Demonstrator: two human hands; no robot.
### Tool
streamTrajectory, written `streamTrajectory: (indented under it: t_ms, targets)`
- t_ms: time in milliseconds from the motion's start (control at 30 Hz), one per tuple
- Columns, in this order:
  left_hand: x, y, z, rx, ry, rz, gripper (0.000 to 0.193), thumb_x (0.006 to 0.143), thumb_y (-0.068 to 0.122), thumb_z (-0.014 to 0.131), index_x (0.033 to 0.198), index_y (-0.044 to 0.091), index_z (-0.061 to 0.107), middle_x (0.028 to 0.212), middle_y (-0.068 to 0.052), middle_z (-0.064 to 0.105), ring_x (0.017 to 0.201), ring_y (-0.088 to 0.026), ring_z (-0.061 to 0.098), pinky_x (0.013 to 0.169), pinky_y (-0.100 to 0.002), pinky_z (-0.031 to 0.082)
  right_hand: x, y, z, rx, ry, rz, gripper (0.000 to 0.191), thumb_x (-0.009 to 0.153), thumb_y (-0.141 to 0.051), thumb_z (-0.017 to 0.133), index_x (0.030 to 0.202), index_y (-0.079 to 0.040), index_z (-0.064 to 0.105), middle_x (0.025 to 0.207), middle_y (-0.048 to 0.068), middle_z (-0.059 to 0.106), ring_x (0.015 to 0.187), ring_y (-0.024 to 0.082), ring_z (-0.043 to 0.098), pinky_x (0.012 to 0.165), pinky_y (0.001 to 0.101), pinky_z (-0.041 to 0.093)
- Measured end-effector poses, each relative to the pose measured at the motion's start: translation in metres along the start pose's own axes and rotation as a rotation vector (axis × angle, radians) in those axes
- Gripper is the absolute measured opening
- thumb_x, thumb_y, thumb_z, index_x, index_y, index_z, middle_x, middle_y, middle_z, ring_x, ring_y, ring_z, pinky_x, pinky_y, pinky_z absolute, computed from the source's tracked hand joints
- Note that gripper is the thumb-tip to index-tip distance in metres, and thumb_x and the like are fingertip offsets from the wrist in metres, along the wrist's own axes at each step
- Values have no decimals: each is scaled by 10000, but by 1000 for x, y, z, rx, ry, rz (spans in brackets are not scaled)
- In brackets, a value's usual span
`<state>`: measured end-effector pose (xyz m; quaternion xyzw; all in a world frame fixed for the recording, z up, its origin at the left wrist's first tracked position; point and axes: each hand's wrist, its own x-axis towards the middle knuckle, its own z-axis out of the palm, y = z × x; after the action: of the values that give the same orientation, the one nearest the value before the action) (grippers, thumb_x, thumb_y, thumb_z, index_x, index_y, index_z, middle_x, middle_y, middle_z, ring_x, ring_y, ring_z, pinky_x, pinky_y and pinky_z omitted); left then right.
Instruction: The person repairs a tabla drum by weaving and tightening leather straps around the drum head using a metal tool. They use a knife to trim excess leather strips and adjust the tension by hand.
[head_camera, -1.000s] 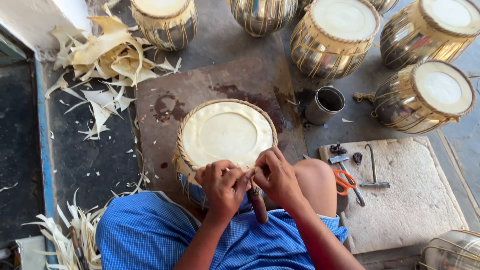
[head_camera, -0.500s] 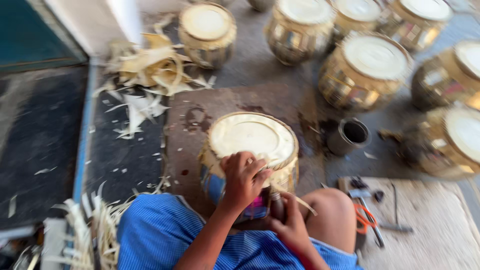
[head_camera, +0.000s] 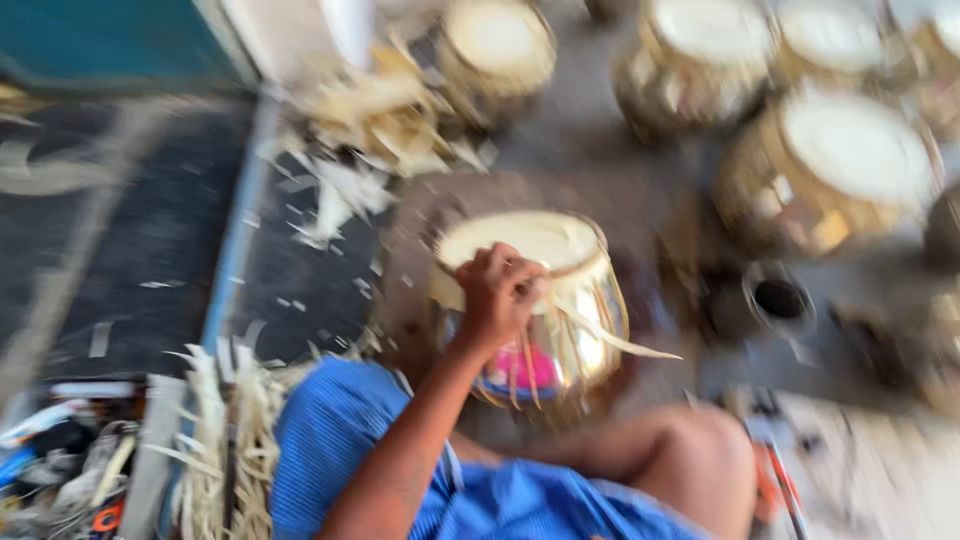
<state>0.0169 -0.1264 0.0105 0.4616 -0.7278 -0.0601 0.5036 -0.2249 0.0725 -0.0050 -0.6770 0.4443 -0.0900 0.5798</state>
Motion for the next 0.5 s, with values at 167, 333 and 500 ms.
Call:
streamTrajectory:
  t_ms: [167,333,500]
  targets:
    - [-71,39,1,-68,-125,57,129,853,182,761,977,211,751,1040,11,619,949,-218,560,923,-457,322,-33,4,29,1,204,15,307,876,-171,697,1143,-55,599,937,130,642,718,272,631,609,379,510]
    - [-88,74,-3,-104,-108,68,188,891,177,740,1069,195,681,1162,44,656,1073,-204,593,1004,-455,324,21,-4,1,-153,917,-104,215,870,-194,716,1018,-53,650,871,106,641,668,253,630,597,363,510]
    - [-94,81,-14,-89,-244,-21,335,891,199,755,1206,136,662,1132,-13,635,1064,-231,555,939,-449,295,50,-31,-6,-173,868,-21,215,871,-239,739,904,-47,649,810,100,627,635,260,622,588,369,503]
